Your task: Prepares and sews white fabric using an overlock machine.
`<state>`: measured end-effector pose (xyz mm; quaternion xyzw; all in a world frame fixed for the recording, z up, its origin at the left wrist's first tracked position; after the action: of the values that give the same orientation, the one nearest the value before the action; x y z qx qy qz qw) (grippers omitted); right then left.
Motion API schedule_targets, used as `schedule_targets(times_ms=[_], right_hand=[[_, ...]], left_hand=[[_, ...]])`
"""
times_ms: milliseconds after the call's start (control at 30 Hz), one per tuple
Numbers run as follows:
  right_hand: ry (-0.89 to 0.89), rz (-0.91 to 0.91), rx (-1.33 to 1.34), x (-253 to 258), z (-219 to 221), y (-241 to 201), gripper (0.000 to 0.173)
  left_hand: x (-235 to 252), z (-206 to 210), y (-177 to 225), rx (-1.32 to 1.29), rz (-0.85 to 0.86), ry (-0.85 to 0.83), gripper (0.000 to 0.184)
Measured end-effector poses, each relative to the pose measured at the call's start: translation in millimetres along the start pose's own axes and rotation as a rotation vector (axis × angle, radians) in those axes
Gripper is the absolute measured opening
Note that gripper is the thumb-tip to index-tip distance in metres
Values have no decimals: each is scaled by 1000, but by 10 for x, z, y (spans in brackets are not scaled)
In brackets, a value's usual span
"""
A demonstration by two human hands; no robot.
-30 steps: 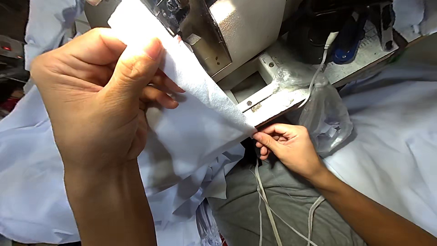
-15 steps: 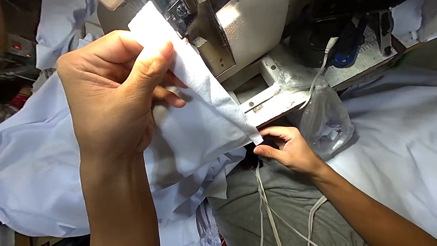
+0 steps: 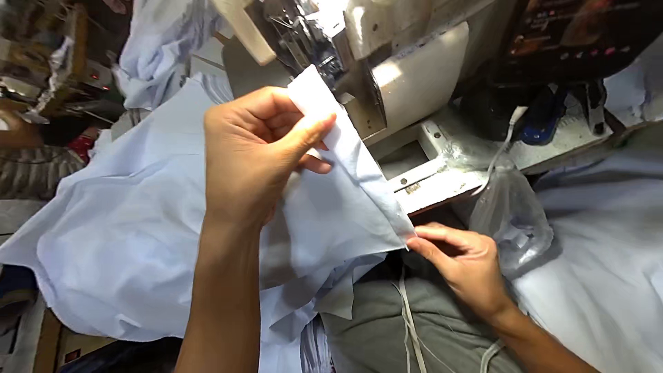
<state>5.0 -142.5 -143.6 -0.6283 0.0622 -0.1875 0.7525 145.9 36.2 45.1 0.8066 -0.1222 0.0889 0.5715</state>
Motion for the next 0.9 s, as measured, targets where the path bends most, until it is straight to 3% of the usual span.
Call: schedule_targets(times_ms=[100,233,533,900], right_hand=[[4,-35,-27,-75,-4,-58,9],[-8,-27,7,-163,-1,-104,8],[-74,43,-18,-163,-5,-200,6],[-193,42,-43,-272,-7,-419,10]], left_hand=[[-61,-17,50,111,10,-8,11],[-34,-38,100,305,185,32,10],[-53,4,44,411,401,136,10],[-121,-47,5,538,318,129,11]])
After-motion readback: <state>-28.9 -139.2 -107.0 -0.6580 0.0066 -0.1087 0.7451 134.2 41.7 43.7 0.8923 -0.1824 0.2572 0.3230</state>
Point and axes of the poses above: each hand's wrist, its own x-axis towards the middle knuckle, its own z-axis out of the palm, y = z × x, the point moved 7 cm from there along x, towards the middle knuckle, and after that the axes turned 11 degrees about y, right-handed, at the moved point
